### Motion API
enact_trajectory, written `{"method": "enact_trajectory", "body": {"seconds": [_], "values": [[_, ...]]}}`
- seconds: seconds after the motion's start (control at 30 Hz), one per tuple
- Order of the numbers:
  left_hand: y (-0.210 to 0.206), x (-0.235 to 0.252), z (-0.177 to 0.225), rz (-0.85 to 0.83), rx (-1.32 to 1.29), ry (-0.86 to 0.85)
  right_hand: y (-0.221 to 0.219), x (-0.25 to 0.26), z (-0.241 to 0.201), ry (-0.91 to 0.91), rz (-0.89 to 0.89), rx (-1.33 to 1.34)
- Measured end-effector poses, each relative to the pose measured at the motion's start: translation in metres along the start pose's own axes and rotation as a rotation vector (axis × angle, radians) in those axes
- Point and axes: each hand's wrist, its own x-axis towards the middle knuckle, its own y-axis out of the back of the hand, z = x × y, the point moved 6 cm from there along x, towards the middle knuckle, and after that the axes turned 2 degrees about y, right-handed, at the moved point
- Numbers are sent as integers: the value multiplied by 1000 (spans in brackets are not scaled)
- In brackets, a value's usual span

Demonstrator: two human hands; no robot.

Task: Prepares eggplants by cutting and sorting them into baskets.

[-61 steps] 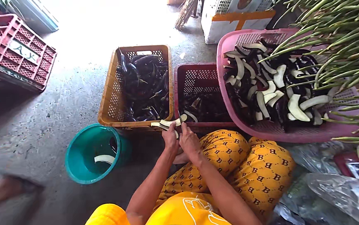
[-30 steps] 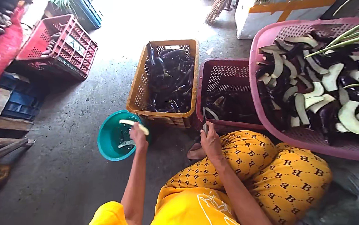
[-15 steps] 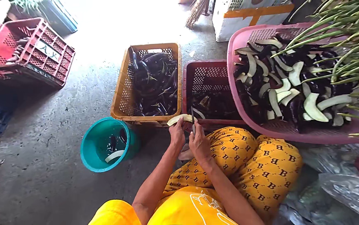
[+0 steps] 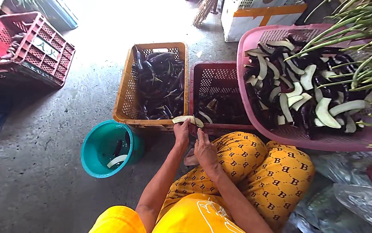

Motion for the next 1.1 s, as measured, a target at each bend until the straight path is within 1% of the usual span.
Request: {"method": "enact_trajectory", "body": {"seconds": [0.07, 0.23, 0.4, 0.6, 0.7, 0.8, 0.87, 1.1], "values": [[0, 0, 0, -13, -11, -5, 2, -1, -2, -18, -43, -29], [2, 2, -3, -14, -14, 8, 6, -1, 0, -7, -57, -35], [2, 3, -3, -9, -5, 11, 5, 0, 2, 23, -9, -34], [3, 3, -4, -26, 9, 15, 8, 2, -3, 5, -81, -89], [3, 3, -5, -16, 16, 16, 10, 3, -4, -23, -127, -65], [1, 1, -4, 1, -8, 6, 11, 4, -3, -24, -106, -14], [1, 1, -5, 6, -9, 9, 11, 4, -3, -11, -60, 8], [2, 1, -4, -20, 22, -4, 6, 4, -5, 18, 7, -21]]}}
